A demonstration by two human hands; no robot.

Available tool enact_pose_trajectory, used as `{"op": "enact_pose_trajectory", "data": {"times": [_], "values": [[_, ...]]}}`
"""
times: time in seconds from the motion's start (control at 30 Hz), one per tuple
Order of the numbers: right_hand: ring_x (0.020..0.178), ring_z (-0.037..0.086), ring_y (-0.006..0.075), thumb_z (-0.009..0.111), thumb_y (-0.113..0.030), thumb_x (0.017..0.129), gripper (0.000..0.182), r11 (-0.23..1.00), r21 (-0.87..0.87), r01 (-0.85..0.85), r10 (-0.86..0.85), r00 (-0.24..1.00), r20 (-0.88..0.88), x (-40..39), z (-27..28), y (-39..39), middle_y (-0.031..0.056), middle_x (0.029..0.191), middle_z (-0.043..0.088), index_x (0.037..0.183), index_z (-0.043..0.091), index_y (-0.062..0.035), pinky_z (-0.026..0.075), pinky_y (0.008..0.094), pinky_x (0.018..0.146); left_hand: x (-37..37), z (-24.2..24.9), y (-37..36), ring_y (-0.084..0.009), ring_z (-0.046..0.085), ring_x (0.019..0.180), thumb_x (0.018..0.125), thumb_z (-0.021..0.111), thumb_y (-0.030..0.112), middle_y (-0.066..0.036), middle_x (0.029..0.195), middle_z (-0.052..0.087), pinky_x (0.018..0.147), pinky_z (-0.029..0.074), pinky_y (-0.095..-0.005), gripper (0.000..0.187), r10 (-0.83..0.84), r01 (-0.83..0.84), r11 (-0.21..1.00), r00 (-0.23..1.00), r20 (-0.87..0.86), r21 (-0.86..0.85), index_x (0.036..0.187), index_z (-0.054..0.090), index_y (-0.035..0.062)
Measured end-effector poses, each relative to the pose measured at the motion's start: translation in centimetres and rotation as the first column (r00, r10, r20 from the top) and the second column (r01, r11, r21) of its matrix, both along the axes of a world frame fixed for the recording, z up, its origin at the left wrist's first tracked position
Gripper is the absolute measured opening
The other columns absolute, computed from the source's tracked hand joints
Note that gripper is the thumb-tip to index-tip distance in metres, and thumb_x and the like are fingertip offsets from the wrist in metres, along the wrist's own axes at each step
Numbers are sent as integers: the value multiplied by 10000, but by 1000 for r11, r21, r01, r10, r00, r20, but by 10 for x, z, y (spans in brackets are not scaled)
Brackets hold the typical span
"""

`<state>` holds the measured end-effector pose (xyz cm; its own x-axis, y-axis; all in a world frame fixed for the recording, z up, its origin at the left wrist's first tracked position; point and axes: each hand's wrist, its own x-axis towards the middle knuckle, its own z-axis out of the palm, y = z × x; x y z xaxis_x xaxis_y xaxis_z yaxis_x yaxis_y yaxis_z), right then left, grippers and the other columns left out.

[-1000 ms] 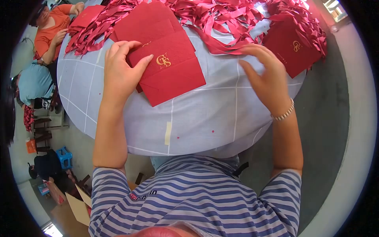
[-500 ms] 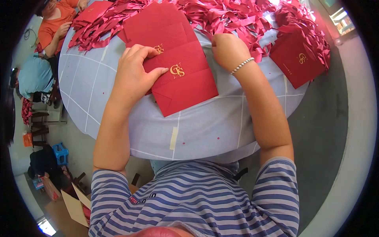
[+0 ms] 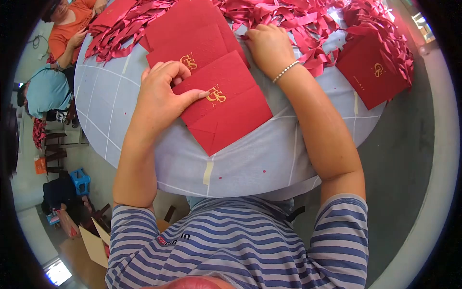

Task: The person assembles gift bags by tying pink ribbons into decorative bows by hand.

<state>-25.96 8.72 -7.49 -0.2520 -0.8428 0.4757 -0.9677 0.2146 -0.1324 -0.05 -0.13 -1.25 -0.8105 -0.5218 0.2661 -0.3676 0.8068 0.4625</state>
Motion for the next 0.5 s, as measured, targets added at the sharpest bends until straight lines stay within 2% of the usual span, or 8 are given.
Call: {"op": "enact_pose_trajectory", "data": {"times": [0.07, 0.13, 0.17, 0.2, 0.23, 0.33, 0.43, 0.5], "values": [[906, 663, 348, 671, -144, 876, 125, 976, -206, -64, 82, 994, 79, -12, -4, 1, 125, 911, 708, 922, 744, -53, 526, 445, 812, 0, -3, -1, -188, 580, 820, 689, 896, 250, -15, 844, 610, 939, 370, -366, 373, -34, 33, 999, 998, -55, -25, 908, 649, 77], [771, 672, 265, 652, -108, 914, 113, 910, -414, -30, 102, 983, 152, -7, 15, 9, 124, 879, 707, 933, 734, -34, 535, 374, 754, 2, -2, -3, -191, 594, 866, 699, 888, 229, -16, 885, 632, 959, 362, -367, 361, -60, 61, 998, 996, -67, 7, 935, 660, 77], [748, 657, 188, 639, -92, 946, 125, 930, -366, 33, 112, 923, 368, 2, 29, 17, 89, 922, 717, 1016, 716, -24, 517, 311, 715, 3, -1, -3, -195, 608, 912, 709, 880, 207, -17, 927, 653, 978, 355, -368, 352, -94, 97, 995, 992, -89, 34, 961, 671, 78], [725, 642, 111, 625, -76, 978, 153, 949, -303, 85, 107, 818, 566, 8, 36, 22, 53, 966, 728, 1099, 698, -15, 499, 249, 676, 4, 1, -2, -195, 608, 912, 709, 880, 207, -17, 927, 653, 978, 355, -368, 352, -83, 87, 995, 993, -85, 40, 961, 671, 78], [682, 581, 38, 570, -50, 1017, 205, 906, -422, -41, 365, 580, 728, 4, 33, 23, 25, 1026, 704, 1197, 654, 1, 457, 195, 613, 4, 4, -2, -199, 611, 969, 716, 870, 186, -20, 976, 665, 998, 350, -373, 347, -107, 111, 993, 991, -79, 49, 983, 677, 78], [669, 617, 102, 586, -10, 964, 251, 903, -356, -241, 425, 379, 822, 54, 58, 37, 91, 1000, 706, 1211, 624, 19, 503, 233, 614, 5, 7, 0, -207, 608, 1054, 726, 855, 151, -23, 1044, 676, 1031, 344, -382, 342, -139, 145, 987, 987, -77, 73, 1013, 685, 75], [729, 680, 196, 653, -4, 920, 213, 852, -357, -382, 522, 666, 533, 81, 54, 36, 121, 992, 711, 1132, 665, 4, 527, 307, 640, 4, 5, -1, -205, 604, 1075, 727, 848, 129, -26, 1067, 670, 1040, 351, -380, 348, -180, 186, 981, 978, -104, 53, 1031, 689, 71], [734, 683, 229, 677, -30, 908, 179, 866, -280, -414, 500, 721, 479, 76, 53, 38, 131, 984, 708, 1084, 679, 1, 528, 324, 649, 3, 4, 0, -201, 607, 1070, 726, 847, 121, -29, 1071, 666, 1037, 361, -372, 355, -208, 212, 977, 970, -126, 22, 1041, 691, 69]]}}
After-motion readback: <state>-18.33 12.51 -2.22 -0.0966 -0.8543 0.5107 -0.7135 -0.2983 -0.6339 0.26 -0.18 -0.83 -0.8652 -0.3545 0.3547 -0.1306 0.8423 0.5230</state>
